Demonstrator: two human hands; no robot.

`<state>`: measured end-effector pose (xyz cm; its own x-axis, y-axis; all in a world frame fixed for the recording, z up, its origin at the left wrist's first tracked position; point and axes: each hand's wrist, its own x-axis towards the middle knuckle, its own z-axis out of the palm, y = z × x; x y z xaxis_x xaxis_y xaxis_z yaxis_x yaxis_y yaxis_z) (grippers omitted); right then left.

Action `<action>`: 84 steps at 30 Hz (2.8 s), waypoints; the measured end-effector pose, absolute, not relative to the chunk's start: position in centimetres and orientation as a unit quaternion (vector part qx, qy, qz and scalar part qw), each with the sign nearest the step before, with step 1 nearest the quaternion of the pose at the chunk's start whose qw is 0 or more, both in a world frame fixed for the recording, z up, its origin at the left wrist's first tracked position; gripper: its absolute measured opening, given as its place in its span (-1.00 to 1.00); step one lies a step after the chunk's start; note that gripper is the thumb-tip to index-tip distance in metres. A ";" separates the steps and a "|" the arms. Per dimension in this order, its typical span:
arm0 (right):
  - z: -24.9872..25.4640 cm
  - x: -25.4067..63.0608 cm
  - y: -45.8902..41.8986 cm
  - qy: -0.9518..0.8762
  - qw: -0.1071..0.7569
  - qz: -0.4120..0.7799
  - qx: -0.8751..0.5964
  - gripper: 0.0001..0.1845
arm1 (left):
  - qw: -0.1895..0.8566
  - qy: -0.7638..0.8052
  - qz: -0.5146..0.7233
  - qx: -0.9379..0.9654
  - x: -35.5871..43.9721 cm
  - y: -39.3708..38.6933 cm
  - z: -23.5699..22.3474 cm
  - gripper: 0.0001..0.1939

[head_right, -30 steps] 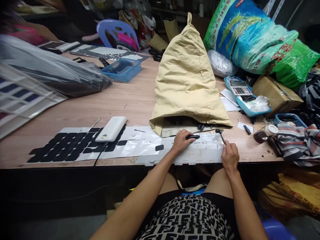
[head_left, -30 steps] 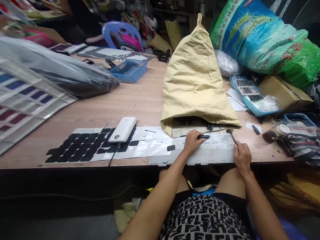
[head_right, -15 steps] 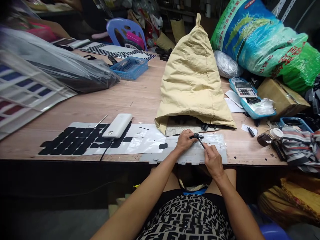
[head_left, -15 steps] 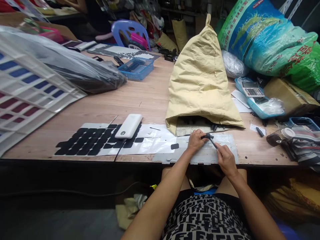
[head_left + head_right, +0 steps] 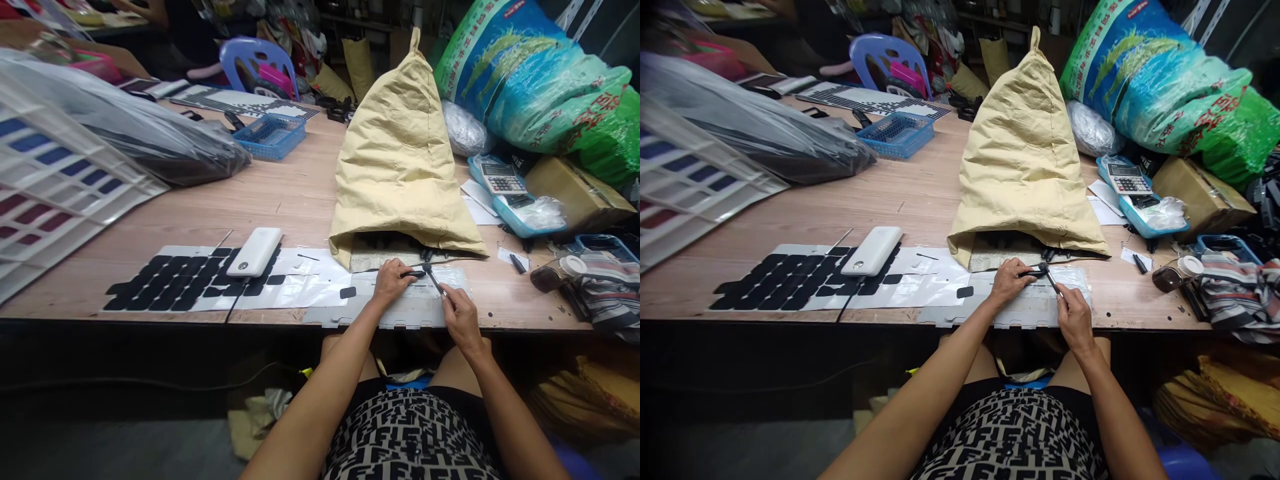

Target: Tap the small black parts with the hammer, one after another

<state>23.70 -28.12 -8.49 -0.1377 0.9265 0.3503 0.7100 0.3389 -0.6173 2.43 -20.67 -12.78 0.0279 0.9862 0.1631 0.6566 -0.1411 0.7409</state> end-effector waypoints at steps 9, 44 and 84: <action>-9.2 31.0 -25.8 -0.720 0.211 -0.125 -0.650 -0.65 | 0.251 0.600 0.348 0.675 2.4 -20.9 -12.7 -0.83; -10.6 31.8 -25.5 -0.695 0.156 -0.218 -0.667 -0.69 | 0.192 0.607 0.389 0.666 5.1 -23.0 -8.4 -0.82; -8.8 23.0 -29.3 -0.746 0.361 0.166 -0.534 -0.61 | 0.275 0.613 0.308 0.674 2.1 -21.7 -11.9 -0.85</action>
